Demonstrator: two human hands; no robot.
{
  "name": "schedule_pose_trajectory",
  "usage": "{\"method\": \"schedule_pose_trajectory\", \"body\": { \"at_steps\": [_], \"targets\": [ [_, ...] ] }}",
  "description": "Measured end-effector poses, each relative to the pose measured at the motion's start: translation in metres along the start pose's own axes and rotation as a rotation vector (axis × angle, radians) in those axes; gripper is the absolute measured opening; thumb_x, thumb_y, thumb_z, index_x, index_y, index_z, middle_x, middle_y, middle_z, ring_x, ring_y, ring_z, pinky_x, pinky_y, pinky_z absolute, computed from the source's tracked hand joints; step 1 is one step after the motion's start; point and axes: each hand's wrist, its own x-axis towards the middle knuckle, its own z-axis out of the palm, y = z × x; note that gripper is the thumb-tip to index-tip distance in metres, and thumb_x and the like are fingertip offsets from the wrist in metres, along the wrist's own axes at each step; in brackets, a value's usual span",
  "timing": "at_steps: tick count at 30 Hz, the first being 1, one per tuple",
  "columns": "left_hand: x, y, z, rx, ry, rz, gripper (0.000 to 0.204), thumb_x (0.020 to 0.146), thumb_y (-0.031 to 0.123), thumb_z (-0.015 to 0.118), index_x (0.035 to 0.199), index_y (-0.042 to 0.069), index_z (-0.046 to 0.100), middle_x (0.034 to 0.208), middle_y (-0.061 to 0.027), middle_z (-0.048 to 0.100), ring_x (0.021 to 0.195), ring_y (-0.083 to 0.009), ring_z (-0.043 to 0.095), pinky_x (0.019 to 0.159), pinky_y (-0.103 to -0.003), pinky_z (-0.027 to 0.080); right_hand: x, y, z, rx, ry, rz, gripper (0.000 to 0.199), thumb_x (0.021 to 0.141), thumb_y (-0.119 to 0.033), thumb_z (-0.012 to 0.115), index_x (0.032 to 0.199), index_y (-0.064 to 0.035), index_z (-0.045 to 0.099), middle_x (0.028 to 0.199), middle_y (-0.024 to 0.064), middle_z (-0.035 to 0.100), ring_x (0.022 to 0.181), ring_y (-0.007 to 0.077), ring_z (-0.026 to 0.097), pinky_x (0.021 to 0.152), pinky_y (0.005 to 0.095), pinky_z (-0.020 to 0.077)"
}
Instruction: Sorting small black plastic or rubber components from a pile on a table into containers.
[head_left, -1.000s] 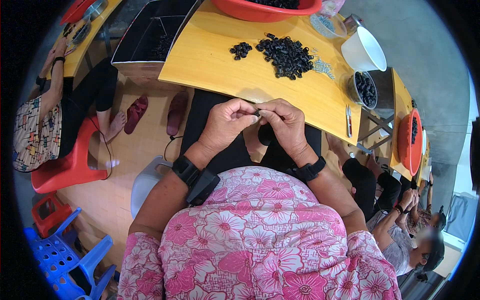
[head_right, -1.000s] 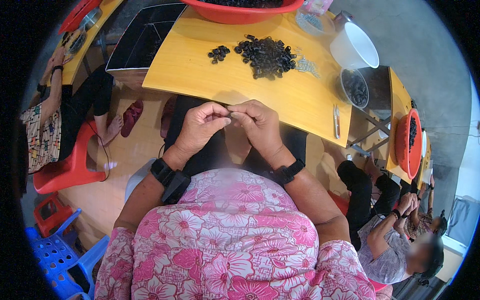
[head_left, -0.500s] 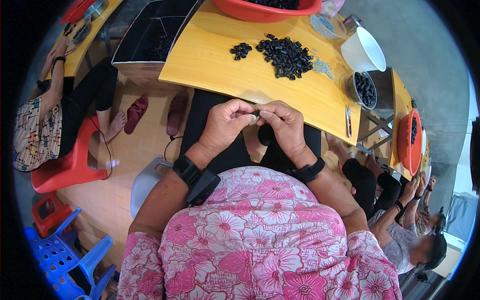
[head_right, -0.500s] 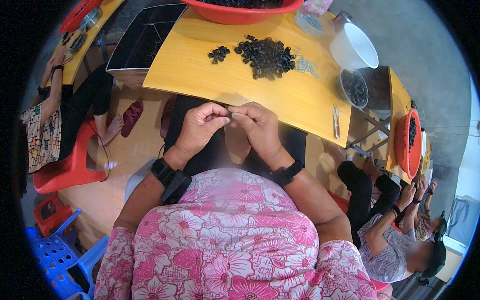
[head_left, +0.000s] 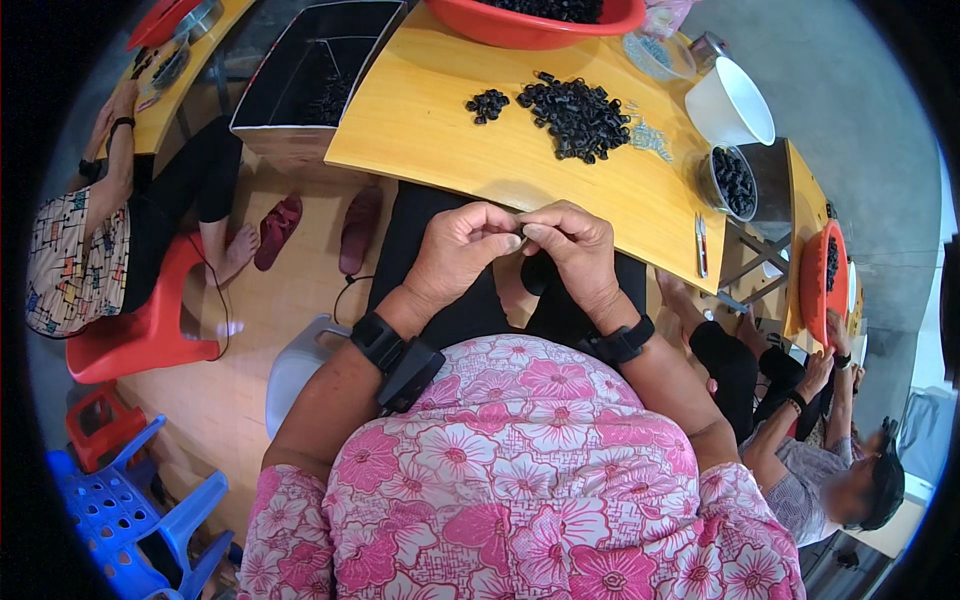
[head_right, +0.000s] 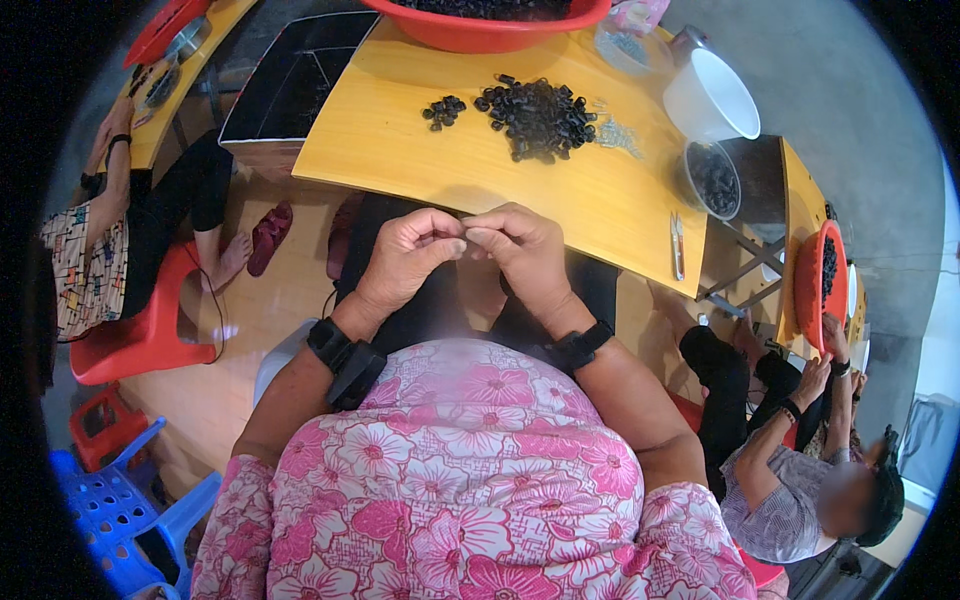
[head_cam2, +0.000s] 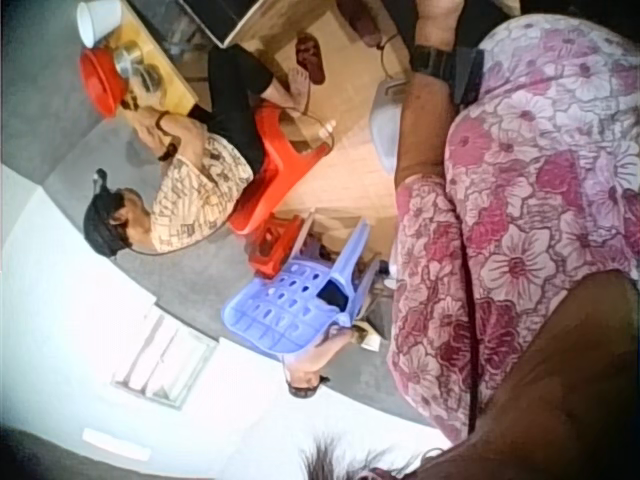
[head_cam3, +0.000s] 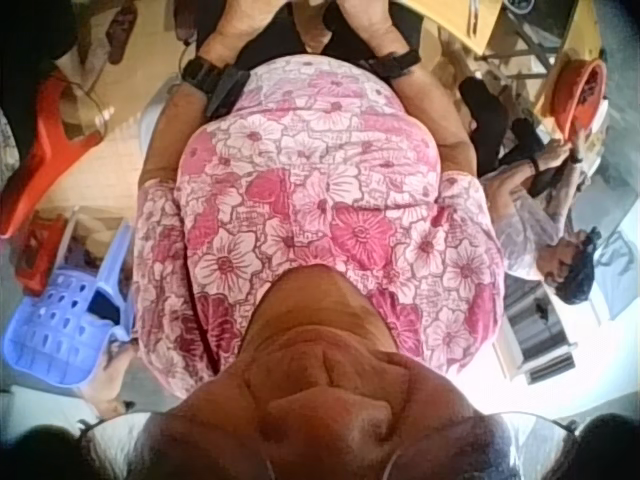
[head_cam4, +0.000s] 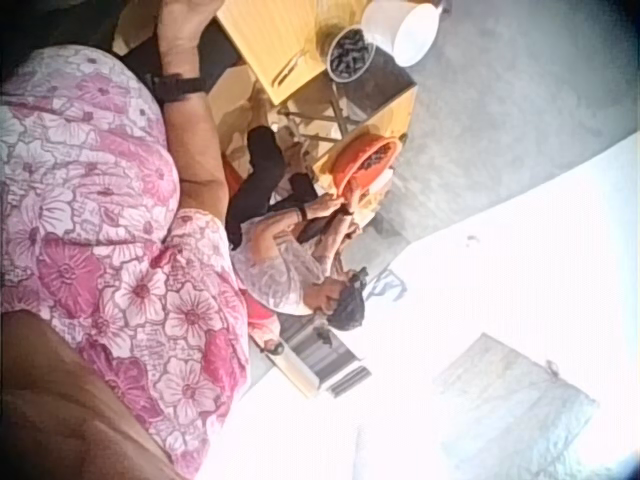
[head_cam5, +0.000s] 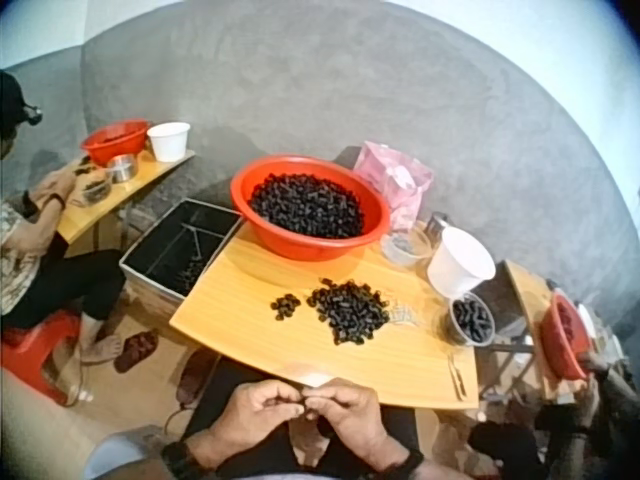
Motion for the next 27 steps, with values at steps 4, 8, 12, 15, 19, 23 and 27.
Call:
{"method": "schedule_pose_trajectory", "body": {
  "at_steps": [4,8,12,15,19,23,27],
  "targets": [
    [-0.001,0.005,0.001,-0.005,0.033,-0.031,0.009,0.087,0.001,0.063,0.096,-0.001,0.063,0.085,-0.0010,0.063,0.078,-0.0068,0.058,0.073,-0.022,0.048,0.001,0.000,0.001,-0.255,0.020,-0.229,0.018,0.082,-0.002,0.067,0.100,-0.0023,0.070,0.083,0.0087,0.066,0.074,0.0170,0.063,0.068,0.0262,0.0503],
    [0.000,0.002,0.000,-0.059,0.054,-0.065,0.008,0.088,0.002,0.062,0.096,-0.001,0.063,0.085,-0.0009,0.063,0.077,-0.0067,0.057,0.071,-0.022,0.047,-0.001,-0.008,0.003,-0.422,-0.021,-0.364,0.028,0.078,-0.007,0.072,0.106,-0.0059,0.068,0.090,0.0125,0.063,0.080,0.0232,0.063,0.070,0.0298,0.0506],
    [0.002,0.003,0.000,-0.100,0.064,-0.090,0.007,0.089,0.002,0.062,0.094,-0.001,0.064,0.085,-0.0003,0.063,0.078,-0.0067,0.057,0.072,-0.021,0.047,-0.001,-0.005,0.003,-0.534,-0.068,-0.356,0.040,0.075,-0.012,0.076,0.112,-0.0080,0.061,0.097,0.0126,0.061,0.085,0.0270,0.063,0.073,0.0334,0.0510],
    [0.003,0.006,0.002,-0.105,0.061,-0.118,0.006,0.088,0.002,0.063,0.094,-0.001,0.064,0.085,-0.0003,0.063,0.079,-0.0068,0.057,0.073,-0.021,0.047,0.000,-0.002,0.004,-0.578,-0.051,-0.376,0.039,0.076,-0.013,0.076,0.112,-0.0087,0.059,0.097,0.0125,0.061,0.086,0.0279,0.063,0.074,0.0338,0.0514],
    [0.004,0.004,0.002,-0.077,0.055,-0.138,0.010,0.088,0.003,0.063,0.098,-0.001,0.063,0.086,0.0009,0.063,0.079,-0.0065,0.057,0.073,-0.021,0.047,0.000,-0.002,0.003,-0.586,-0.049,-0.386,0.038,0.077,-0.012,0.075,0.112,-0.0090,0.059,0.098,0.0128,0.061,0.086,0.0278,0.063,0.074,0.0339,0.0515],
    [0.003,0.006,0.001,-0.105,0.023,-0.067,0.028,0.086,0.003,0.066,0.114,-0.001,0.060,0.089,0.0019,0.061,0.081,-0.0055,0.056,0.074,-0.020,0.047,0.001,-0.004,0.002,-0.578,-0.067,-0.378,0.036,0.079,-0.010,0.072,0.112,-0.0085,0.059,0.097,0.0123,0.061,0.085,0.0274,0.063,0.073,0.0340,0.0515],
    [0.002,0.010,0.001,-0.054,-0.102,-0.017,0.056,0.080,0.001,0.072,0.132,0.001,0.052,0.093,0.0021,0.056,0.081,-0.0044,0.052,0.075,-0.019,0.046,0.000,-0.001,-0.001,-0.535,-0.074,-0.353,0.036,0.080,-0.011,0.070,0.114,-0.0075,0.059,0.093,0.0120,0.060,0.080,0.0259,0.061,0.069,0.0326,0.0500]
  ]
}}
